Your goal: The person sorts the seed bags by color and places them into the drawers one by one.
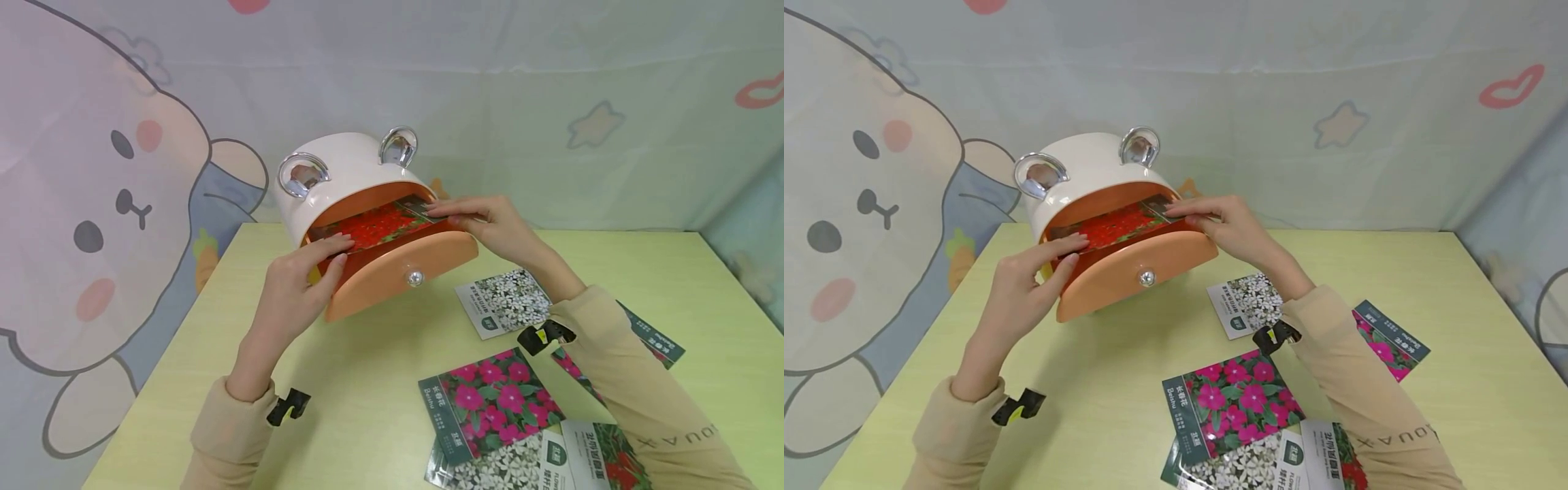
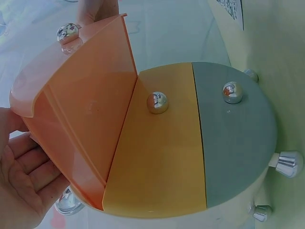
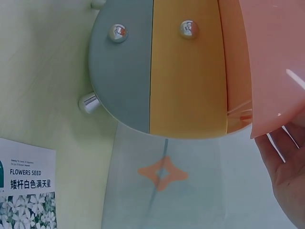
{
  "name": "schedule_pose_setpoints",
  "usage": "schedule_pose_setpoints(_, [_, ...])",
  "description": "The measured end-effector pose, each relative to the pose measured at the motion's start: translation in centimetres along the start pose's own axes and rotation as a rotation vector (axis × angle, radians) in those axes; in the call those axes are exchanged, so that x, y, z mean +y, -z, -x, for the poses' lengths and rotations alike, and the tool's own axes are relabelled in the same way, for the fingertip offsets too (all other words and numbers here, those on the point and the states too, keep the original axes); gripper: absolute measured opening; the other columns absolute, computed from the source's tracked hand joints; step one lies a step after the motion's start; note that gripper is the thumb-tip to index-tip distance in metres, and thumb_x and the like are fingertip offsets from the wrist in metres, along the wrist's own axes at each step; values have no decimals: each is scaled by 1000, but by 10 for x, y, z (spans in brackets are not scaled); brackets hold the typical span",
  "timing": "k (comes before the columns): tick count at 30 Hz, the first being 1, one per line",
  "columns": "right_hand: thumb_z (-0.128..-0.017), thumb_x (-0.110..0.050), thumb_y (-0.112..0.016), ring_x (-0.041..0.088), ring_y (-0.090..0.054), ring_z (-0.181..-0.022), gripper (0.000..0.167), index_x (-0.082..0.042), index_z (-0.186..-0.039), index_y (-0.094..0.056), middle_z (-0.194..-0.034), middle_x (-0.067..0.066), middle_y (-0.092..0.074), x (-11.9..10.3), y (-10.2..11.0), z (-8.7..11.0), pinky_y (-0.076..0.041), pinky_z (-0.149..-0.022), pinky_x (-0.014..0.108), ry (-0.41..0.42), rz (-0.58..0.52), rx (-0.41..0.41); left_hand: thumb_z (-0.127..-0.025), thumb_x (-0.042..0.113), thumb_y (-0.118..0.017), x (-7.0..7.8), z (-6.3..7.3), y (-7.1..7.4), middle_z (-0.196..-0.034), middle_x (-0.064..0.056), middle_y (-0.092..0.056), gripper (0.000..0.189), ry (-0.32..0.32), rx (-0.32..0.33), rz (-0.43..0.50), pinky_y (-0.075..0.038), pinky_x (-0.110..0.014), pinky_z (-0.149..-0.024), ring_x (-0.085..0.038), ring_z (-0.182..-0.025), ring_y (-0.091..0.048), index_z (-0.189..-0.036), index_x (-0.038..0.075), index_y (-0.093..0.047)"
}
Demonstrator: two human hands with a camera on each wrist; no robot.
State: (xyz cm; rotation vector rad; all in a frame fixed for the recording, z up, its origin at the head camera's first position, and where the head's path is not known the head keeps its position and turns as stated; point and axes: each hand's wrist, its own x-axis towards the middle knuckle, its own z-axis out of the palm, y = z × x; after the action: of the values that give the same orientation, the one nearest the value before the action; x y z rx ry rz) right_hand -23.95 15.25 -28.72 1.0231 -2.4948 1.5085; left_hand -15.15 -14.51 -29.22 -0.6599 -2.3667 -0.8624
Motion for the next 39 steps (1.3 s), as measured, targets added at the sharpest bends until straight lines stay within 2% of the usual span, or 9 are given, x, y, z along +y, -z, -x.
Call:
schedule_pose_setpoints(7, [-96,1,-50,23,-48,-135,29,-5,-118,-69,-132,12,-62,0,0,1,-46,-99,16,-3,-6,-8,-91,12,-62,-1,1,-2,-117,-5,-71,25,-13,5,0,-51,-39,-97,-20,-113,-66,-114,12,-71])
schedule_pose_setpoints(13, [-96,2,-47,20,-47,-136,33,-6,-119,-69,-133,10,-61,0,0,1,-45,-106,31,-30,1,8,-90,10,-63,-1,1,-3,-117,-6,-71,25,-25,14,8,-51,-41,-99,-21,-114,-65,-114,10,-71])
schedule_pose_setpoints(18, [-93,6,-42,21,-47,-136,40,-7,-119,-68,-133,9,-62,0,-1,2,-47,-99,22,-59,2,40,-89,10,-65,0,1,-3,-117,-6,-71,26,-3,6,32,-49,-41,-100,-20,-116,-64,-114,10,-71])
schedule_pose_setpoints(24, [-96,4,-42,24,-50,-133,36,-4,-118,-68,-131,12,-63,0,0,5,-47,-98,17,-21,29,55,-90,9,-64,0,2,-3,-118,-6,-71,26,3,14,59,-51,-40,-98,-21,-115,-64,-115,9,-71])
schedule_pose_setpoints(30, [-96,3,-43,22,-53,-129,34,-4,-118,-69,-130,11,-64,0,1,10,-47,-95,13,7,30,67,-90,8,-64,2,6,-4,-115,-5,-72,25,7,61,127,-53,-35,-91,-19,-108,-68,-114,9,-71])
schedule_pose_setpoints(39, [-97,-2,-46,19,-54,-129,32,-8,-121,-67,-129,8,-65,-5,1,16,-46,-94,13,21,57,65,-90,6,-63,7,11,-5,-112,-7,-73,24,-5,146,160,-50,-25,-96,-19,-105,-69,-112,9,-72])
